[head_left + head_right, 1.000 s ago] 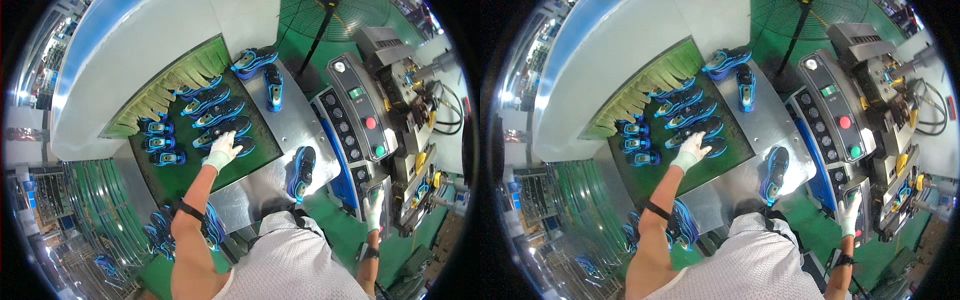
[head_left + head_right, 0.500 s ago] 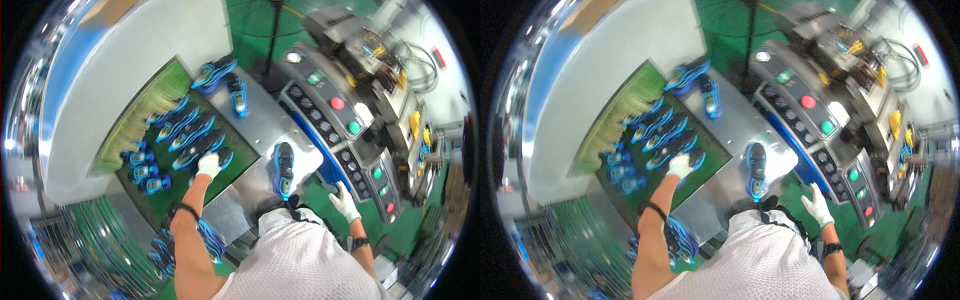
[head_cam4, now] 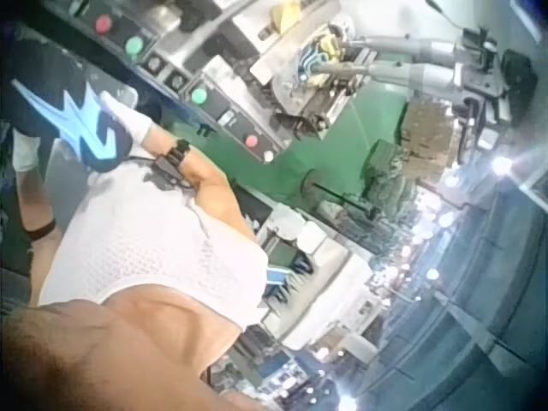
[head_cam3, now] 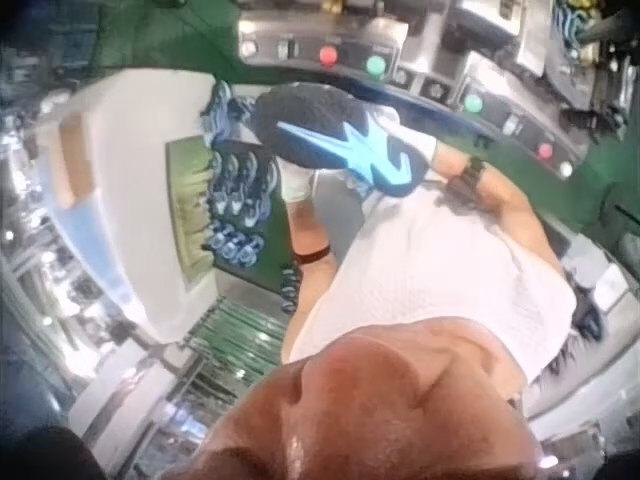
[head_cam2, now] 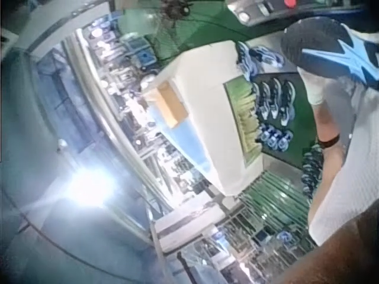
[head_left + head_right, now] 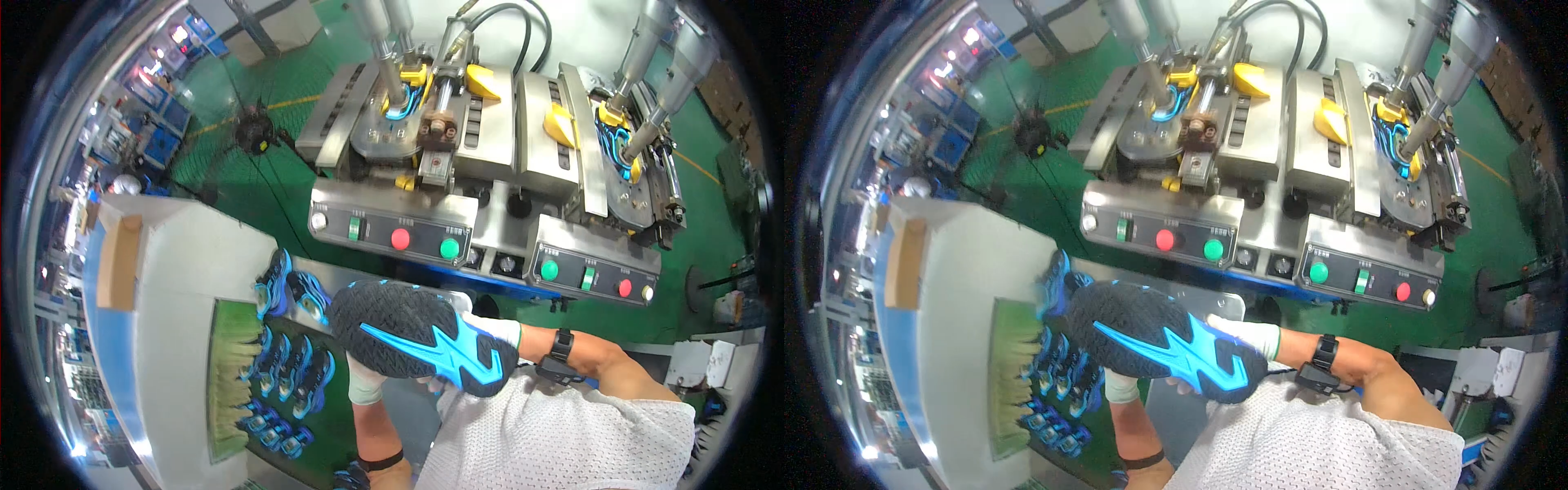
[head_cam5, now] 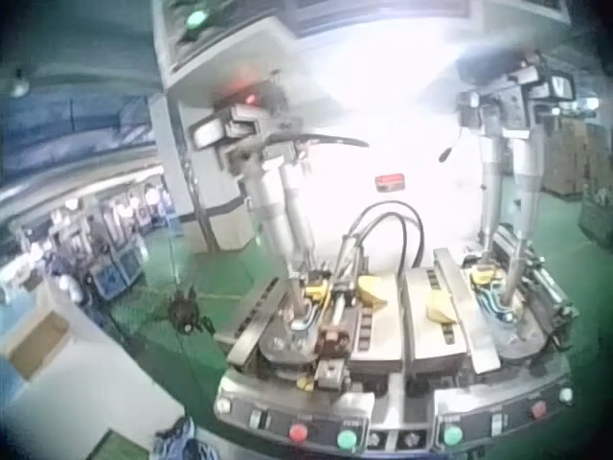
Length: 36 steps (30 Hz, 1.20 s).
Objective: Operating a shoe pressing machine and moving sneakers along an assembly line.
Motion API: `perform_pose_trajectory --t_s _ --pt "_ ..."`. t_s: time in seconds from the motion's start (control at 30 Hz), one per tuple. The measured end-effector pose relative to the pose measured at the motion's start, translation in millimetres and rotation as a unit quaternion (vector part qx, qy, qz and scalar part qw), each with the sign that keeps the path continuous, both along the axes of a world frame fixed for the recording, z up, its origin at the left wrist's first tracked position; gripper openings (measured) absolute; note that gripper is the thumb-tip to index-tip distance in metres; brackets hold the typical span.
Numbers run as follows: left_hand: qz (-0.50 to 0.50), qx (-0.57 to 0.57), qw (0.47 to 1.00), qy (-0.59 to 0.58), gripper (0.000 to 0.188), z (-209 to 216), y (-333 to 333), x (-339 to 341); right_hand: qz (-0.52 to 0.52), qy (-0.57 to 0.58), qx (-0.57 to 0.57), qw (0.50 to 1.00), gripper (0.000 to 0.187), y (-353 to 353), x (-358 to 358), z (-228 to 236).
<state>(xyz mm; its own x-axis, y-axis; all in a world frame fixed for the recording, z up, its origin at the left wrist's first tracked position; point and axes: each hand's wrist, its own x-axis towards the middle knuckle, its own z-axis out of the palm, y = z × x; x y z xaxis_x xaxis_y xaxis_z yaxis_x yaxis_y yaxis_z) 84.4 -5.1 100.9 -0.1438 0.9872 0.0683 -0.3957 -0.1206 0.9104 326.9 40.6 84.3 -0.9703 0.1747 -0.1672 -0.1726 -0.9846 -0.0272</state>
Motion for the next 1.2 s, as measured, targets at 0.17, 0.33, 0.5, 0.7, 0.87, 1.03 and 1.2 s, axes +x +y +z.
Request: perform_pose_trajectory --t_s 0.17,0.33,0.5,0.7,0.87,1.03,1.2 --pt "0.003 0.006 0.991 0.130 0.049 17 77 41 -0.226 -0.145 0.252 0.930 0.051 42 67 -7" --pt "0.045 -0.022 0.984 0.174 0.040 3 105 85 -0.282 -0.287 0.403 0.822 0.051 65 158 27" --pt "0.042 -0.052 0.978 0.198 0.040 16 122 96 -0.406 -0.095 0.247 0.874 0.092 52 181 27" --pt "0.039 0.041 0.952 0.299 0.044 33 217 79 -0.448 -0.074 0.099 0.885 0.070 49 175 -15" --pt "0.044 0.027 0.944 0.325 0.069 -9 324 51 -0.470 -0.064 0.111 0.874 0.071 47 176 -13" --pt "0.050 -0.029 0.934 0.352 0.081 -46 412 69 -0.494 -0.062 0.133 0.857 0.095 34 189 13" --pt "0.048 -0.038 0.851 0.522 0.065 -96 483 84 -0.525 -0.102 0.171 0.827 0.104 23 202 25"
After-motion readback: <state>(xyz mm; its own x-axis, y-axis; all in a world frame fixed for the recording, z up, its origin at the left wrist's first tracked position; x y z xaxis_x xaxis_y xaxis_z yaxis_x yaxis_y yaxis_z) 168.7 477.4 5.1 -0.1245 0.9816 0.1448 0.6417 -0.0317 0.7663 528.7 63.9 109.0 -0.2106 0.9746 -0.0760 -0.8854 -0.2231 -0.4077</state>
